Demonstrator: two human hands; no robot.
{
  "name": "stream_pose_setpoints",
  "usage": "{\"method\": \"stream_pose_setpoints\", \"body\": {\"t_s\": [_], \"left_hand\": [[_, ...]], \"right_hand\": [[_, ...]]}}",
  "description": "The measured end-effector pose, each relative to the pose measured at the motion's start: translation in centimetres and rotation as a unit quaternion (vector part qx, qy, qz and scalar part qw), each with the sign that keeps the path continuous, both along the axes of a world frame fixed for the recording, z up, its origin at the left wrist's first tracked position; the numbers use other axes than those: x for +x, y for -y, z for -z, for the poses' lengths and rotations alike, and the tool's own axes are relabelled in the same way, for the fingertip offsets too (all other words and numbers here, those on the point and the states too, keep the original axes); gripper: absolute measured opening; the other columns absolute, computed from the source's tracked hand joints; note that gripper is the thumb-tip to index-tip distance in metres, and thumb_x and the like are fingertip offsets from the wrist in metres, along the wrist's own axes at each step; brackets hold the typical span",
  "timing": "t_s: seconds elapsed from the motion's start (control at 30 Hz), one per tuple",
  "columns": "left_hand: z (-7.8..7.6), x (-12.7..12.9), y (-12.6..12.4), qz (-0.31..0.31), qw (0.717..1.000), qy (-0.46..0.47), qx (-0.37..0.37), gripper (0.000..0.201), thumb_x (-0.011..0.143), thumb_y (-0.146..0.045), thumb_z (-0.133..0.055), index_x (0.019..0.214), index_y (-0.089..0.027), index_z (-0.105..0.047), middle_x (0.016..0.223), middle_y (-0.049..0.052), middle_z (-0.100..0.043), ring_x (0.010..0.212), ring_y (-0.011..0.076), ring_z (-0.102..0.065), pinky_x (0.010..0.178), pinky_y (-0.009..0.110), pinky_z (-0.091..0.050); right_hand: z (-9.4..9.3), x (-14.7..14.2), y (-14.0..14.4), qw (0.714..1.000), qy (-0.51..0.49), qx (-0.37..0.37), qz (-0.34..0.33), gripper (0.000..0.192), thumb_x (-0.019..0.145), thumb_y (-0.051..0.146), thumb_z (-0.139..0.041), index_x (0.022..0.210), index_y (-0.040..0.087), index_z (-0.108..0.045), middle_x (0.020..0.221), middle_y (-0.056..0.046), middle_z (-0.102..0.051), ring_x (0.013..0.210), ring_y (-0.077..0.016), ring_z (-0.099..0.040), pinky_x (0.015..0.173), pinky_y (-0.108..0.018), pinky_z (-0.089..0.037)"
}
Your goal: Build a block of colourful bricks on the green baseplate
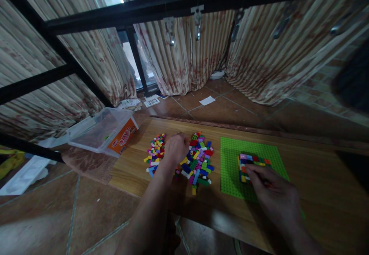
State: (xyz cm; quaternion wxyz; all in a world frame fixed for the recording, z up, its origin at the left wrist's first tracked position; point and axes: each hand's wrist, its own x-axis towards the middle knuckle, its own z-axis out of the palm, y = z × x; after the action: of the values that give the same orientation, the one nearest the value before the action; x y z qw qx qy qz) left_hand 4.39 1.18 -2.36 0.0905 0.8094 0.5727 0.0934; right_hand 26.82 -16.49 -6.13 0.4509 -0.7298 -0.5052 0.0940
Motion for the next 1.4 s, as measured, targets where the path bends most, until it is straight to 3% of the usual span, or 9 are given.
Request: {"method": "stream_pose_setpoints", "body": {"t_s": [0.3,0.67,0.93,1.1,1.27,1.4], "left_hand": [[0.2,0.8,0.2,0.018,0.999,0.004,-0.032,0.032,0.081,-0.011,-0.047,0.098,-0.021,-0.073,0.104,0.008,-0.072,0.101,0.0218,-0.065,0.089,0.029,-0.048],[0.0,0.2,-0.1,0.009,0.998,0.006,-0.057,0.03,0.083,-0.012,-0.046,0.087,-0.018,-0.074,0.089,0.01,-0.074,0.096,0.0222,-0.067,0.085,0.029,-0.049],[-0.4,-1.1,-0.2,0.037,0.995,0.019,-0.087,0.046,0.074,-0.001,-0.046,0.108,-0.017,-0.073,0.11,0.01,-0.073,0.104,0.0192,-0.066,0.093,0.026,-0.047],[-0.1,-2.0,-0.3,0.069,0.994,0.033,-0.077,0.051,0.07,0.001,-0.049,0.11,-0.019,-0.072,0.112,0.009,-0.072,0.106,0.0191,-0.065,0.095,0.026,-0.047],[0.0,-1.9,-0.3,0.055,0.995,0.019,-0.079,0.049,0.069,-0.001,-0.05,0.108,-0.017,-0.073,0.109,0.011,-0.072,0.104,0.0214,-0.066,0.094,0.029,-0.048],[0.0,-1.3,0.0,0.069,0.995,0.071,-0.026,0.043,0.075,-0.002,-0.046,0.102,-0.019,-0.075,0.106,0.009,-0.071,0.101,0.0192,-0.064,0.096,0.029,-0.048]], "right_hand": [[-0.4,-0.3,-0.1,1.0,0.015,-0.003,-0.015,0.027,0.088,0.048,-0.058,0.091,0.026,-0.073,0.093,-0.002,-0.075,0.082,-0.0188,-0.07,0.072,-0.03,-0.054],[0.0,-0.5,-0.2,1.0,0.008,0.011,-0.027,0.022,0.088,0.044,-0.059,0.092,0.026,-0.072,0.095,-0.001,-0.074,0.085,-0.018,-0.07,0.076,-0.029,-0.054],[-0.2,-0.6,-0.2,0.999,0.017,0.008,-0.03,0.021,0.089,0.042,-0.058,0.093,0.027,-0.072,0.095,0.0,-0.074,0.084,-0.0173,-0.07,0.075,-0.028,-0.054],[-0.1,-0.7,-0.2,0.999,0.02,0.014,-0.032,0.02,0.089,0.041,-0.059,0.094,0.026,-0.072,0.097,-0.001,-0.074,0.085,-0.0176,-0.07,0.076,-0.028,-0.054],[-0.1,-0.7,-0.2,0.999,0.031,0.014,-0.036,0.022,0.089,0.042,-0.057,0.093,0.025,-0.072,0.094,-0.002,-0.074,0.084,-0.0181,-0.07,0.077,-0.029,-0.055],[0.0,-0.8,-0.3,0.998,0.037,0.008,-0.041,0.022,0.09,0.041,-0.057,0.093,0.026,-0.072,0.093,-0.001,-0.074,0.083,-0.0176,-0.07,0.078,-0.03,-0.054]]}}
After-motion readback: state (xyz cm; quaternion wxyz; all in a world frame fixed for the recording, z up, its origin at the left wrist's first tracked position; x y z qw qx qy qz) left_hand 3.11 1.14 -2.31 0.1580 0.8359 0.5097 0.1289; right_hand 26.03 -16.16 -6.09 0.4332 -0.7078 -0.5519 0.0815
